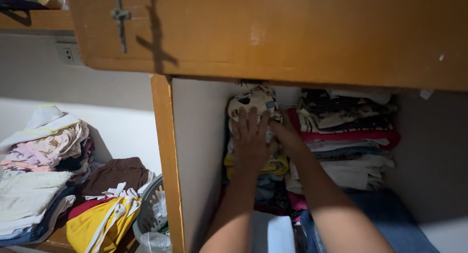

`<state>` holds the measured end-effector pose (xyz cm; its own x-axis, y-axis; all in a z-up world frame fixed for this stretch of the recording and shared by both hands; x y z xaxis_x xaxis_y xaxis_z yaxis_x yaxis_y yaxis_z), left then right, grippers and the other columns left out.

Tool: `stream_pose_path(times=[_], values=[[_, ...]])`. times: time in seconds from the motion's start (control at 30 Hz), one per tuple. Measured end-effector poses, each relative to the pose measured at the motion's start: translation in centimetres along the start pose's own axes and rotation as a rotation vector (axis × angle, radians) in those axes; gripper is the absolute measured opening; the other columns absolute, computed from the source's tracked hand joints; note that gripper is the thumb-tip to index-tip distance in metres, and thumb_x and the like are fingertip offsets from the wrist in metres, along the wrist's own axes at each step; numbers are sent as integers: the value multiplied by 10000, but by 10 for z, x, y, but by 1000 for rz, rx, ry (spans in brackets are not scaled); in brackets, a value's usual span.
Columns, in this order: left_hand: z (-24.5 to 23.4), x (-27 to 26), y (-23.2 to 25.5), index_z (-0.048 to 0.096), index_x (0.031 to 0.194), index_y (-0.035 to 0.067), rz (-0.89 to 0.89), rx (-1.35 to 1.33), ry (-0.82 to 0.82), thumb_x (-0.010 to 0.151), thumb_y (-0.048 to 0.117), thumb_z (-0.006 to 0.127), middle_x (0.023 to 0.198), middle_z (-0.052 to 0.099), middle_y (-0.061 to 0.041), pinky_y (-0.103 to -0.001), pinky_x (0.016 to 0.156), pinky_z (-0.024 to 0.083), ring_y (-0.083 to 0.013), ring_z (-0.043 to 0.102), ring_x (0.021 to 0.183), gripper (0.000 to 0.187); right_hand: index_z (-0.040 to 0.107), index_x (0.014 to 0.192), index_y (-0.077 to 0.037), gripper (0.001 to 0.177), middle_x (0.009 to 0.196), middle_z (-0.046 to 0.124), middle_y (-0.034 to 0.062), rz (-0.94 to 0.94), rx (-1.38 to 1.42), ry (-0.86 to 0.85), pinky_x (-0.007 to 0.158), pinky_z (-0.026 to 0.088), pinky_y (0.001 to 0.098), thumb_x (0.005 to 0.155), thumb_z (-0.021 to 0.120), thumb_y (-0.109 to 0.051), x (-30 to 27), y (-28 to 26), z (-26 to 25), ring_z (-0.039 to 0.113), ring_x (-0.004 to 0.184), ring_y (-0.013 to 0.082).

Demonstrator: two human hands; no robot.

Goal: Sort and organize a stack of folded clothes into a wooden wardrobe cabinet.

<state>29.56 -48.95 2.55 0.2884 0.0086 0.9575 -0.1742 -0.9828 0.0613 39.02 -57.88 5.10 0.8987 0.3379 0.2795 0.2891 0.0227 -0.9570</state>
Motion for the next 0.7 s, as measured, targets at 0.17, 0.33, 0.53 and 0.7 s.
stream_pose_path(times=[0.17,0.33,0.53,0.7], values=[[-15,-1,9,384,1531,147,-7,-90,-44,703,395,861,1604,266,-201,-672,1173,102,-460,141,1501,987,178,1637,-252,867,1618,346,159,39,29,10,1066,473,523,909,632,-371,9,17,-8,427,1429,359],[-27,-32,14,391,1550,198,7,-87,139,770,385,852,1617,300,-209,-604,1230,240,-451,255,1524,925,381,1591,-126,799,1620,403,176,147,166,-121,1066,452,488,943,625,-523,6,32,-19,450,1409,363],[-26,-71,7,249,1558,86,-590,-282,106,733,457,881,1471,371,-332,-600,1074,368,-523,406,1309,1104,495,1488,-196,712,1495,477,59,185,203,-62,1073,427,479,850,675,-456,-29,2,-15,483,1332,292],[-38,-65,16,189,1527,125,-528,-152,64,537,520,992,1365,386,-393,-645,958,362,-565,400,1204,1334,532,1467,-83,717,1474,559,176,181,498,-260,1015,491,480,851,712,-403,-9,29,-15,570,1274,361]])
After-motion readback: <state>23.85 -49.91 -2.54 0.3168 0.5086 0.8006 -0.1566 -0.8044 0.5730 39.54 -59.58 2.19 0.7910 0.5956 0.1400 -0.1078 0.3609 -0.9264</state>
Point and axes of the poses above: each hand's wrist, its own x-axis towards the middle knuckle, its own z-axis out of the palm, y = z × x, the point moved 4 cm from there along x, towards the middle knuckle
